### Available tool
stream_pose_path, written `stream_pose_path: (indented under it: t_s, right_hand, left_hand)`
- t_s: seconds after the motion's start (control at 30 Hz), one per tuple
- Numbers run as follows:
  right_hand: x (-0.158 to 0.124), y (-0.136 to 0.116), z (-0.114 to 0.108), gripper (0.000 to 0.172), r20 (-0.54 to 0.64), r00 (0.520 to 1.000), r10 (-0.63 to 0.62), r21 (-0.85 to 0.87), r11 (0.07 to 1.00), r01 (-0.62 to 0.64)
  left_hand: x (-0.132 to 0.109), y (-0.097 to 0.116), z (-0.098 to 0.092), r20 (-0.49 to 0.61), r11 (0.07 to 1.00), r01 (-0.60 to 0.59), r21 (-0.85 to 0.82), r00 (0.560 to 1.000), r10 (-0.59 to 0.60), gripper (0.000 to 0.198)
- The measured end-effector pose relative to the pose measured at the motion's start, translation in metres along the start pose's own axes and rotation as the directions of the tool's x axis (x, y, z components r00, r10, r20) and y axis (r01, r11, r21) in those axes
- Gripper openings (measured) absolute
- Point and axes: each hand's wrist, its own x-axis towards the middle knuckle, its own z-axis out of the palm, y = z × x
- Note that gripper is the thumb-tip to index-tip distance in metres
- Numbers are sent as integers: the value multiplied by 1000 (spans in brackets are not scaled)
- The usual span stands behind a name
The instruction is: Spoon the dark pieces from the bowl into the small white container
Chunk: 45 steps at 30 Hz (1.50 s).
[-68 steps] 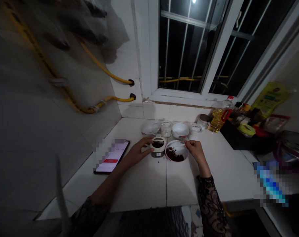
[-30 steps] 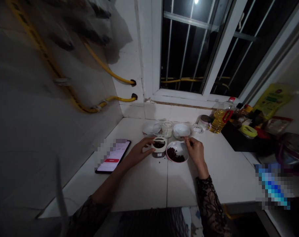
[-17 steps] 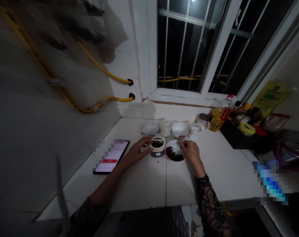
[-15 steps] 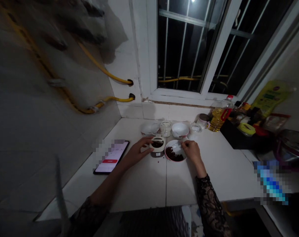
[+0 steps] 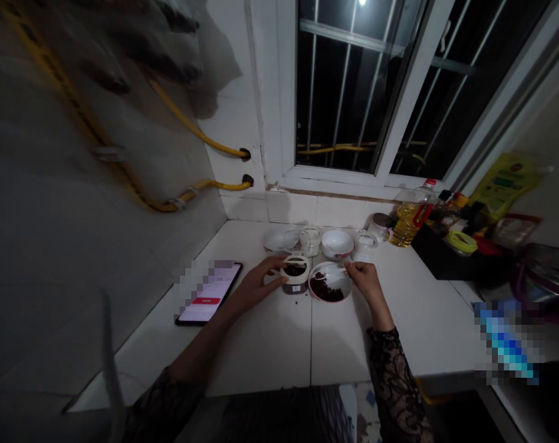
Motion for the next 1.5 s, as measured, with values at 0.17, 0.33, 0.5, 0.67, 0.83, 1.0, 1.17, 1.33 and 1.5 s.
stream_pose_path:
  t_s: [0.17,0.33,0.5,0.67,0.83,1.0,1.17,1.33,1.5]
  right_hand:
    - [1,3,0,60,-32,999,-4,-24,1000,4]
    - [1,3,0,59,-11,1000,11,-8,1000,-11]
    - [0,-1,0,60,-14,1000,16,52,999,-15]
    - [-2,-4,1,60,2,999,34,61,998,-34]
    - [-1,-3,1,59,4,999,45,52,998,-45]
    - [0,-1,1,59,16,1000,27,48,998,-28]
    - [-1,-3,1,60,-3,999,39,61,997,-39]
    - [0,-2,1,59,0,999,36,65,997,-36]
    - [1,-2,6,61,-47,998,35,95,995,-30]
  left_hand:
    - [0,0,0,-1,1000,-1,0,1000,1,24]
    - [0,0,0,-6,1000,-10,21,1000,10,23]
    - [0,-1,1,-2,1000,4,-2,1000,-4,24]
    - [0,1,0,4,1000,12,-19,1000,-12,25]
    - [0,1,0,8,1000,12,-10,1000,-12,24]
    - [0,-1,0,6,1000,2,-5,1000,-2,26]
    - [0,2,-1,7,1000,20,-8,1000,-20,24]
    - [0,2,-1,4,1000,9,-11,1000,-9,25]
    - [1,0,0,5,1000,8,-2,1000,-8,25]
